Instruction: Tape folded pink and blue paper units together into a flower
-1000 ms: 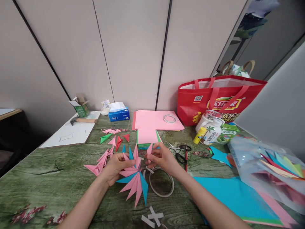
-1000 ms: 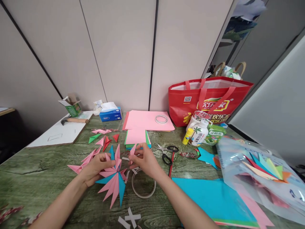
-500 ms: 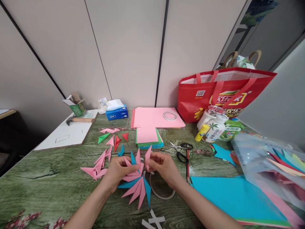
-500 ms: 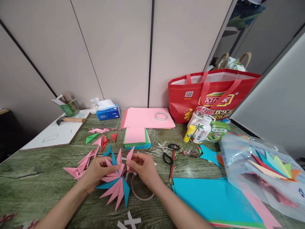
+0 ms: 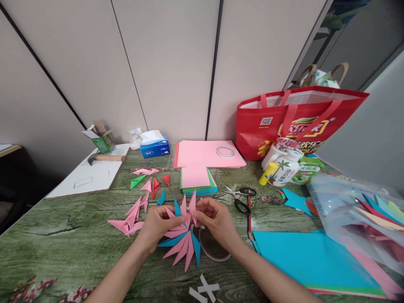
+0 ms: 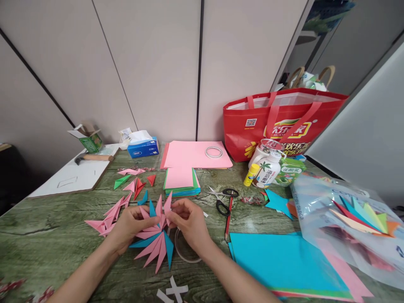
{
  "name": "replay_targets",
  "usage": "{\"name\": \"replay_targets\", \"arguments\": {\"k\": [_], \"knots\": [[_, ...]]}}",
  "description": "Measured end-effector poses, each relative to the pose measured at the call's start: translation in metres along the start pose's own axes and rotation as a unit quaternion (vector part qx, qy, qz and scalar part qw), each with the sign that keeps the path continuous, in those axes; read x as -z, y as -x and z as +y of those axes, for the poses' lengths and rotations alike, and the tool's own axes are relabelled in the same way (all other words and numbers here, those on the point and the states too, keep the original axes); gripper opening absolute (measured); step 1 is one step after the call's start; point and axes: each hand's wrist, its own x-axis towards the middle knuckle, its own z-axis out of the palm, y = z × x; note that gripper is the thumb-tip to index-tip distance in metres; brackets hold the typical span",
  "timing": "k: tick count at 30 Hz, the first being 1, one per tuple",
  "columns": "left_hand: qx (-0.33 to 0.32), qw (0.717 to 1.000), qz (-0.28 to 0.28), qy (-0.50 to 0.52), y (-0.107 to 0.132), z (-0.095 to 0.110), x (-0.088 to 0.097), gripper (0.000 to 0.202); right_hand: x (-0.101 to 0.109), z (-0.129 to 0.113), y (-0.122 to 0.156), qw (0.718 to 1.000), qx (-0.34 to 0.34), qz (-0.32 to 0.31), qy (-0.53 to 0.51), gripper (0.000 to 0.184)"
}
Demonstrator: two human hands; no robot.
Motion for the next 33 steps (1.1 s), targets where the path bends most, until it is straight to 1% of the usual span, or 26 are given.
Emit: {"name": "replay_targets", "arguments": {"k": [4, 8, 10, 12, 16, 19, 26, 29, 33], "knots": [[-0.001, 1.000, -0.003, 0.000, 0.000, 0.000, 0.001, 0.034, 0.000, -0.002, 0.000, 1.000, 0.011, 0.012, 0.004, 0.023], [0.026, 0.999, -0.007, 0.027, 0.000, 0.000, 0.001, 0.029, 0.002, -0.004, -0.002, 0.999, 0.001, 0.049, 0.009, 0.023], [0.045, 0.998, -0.009, 0.043, 0.000, 0.000, 0.001, 0.029, 0.003, -0.004, -0.003, 0.997, -0.006, 0.071, -0.007, 0.024], [0.040, 0.998, -0.002, 0.042, 0.000, 0.000, 0.000, 0.029, 0.003, -0.004, -0.003, 0.996, -0.023, 0.083, -0.033, 0.025], [-0.009, 1.000, 0.019, -0.011, 0.001, 0.000, 0.000, 0.030, 0.001, -0.004, -0.002, 0.991, -0.080, 0.073, -0.078, 0.026], [-0.006, 1.000, 0.020, -0.020, 0.001, -0.001, 0.000, 0.027, 0.000, -0.005, -0.001, 0.988, -0.104, 0.068, -0.089, 0.026], [0.021, 1.000, 0.018, 0.005, -0.001, -0.003, 0.000, 0.027, -0.005, -0.007, 0.003, 0.985, -0.109, 0.071, -0.109, 0.027], [0.018, 1.000, 0.018, 0.003, -0.002, -0.004, 0.000, 0.028, -0.008, -0.005, 0.004, 0.984, -0.113, 0.077, -0.116, 0.030], [0.013, 1.000, 0.009, 0.001, -0.001, -0.005, 0.002, 0.028, -0.008, -0.003, 0.004, 0.985, -0.107, 0.064, -0.119, 0.030]]}}
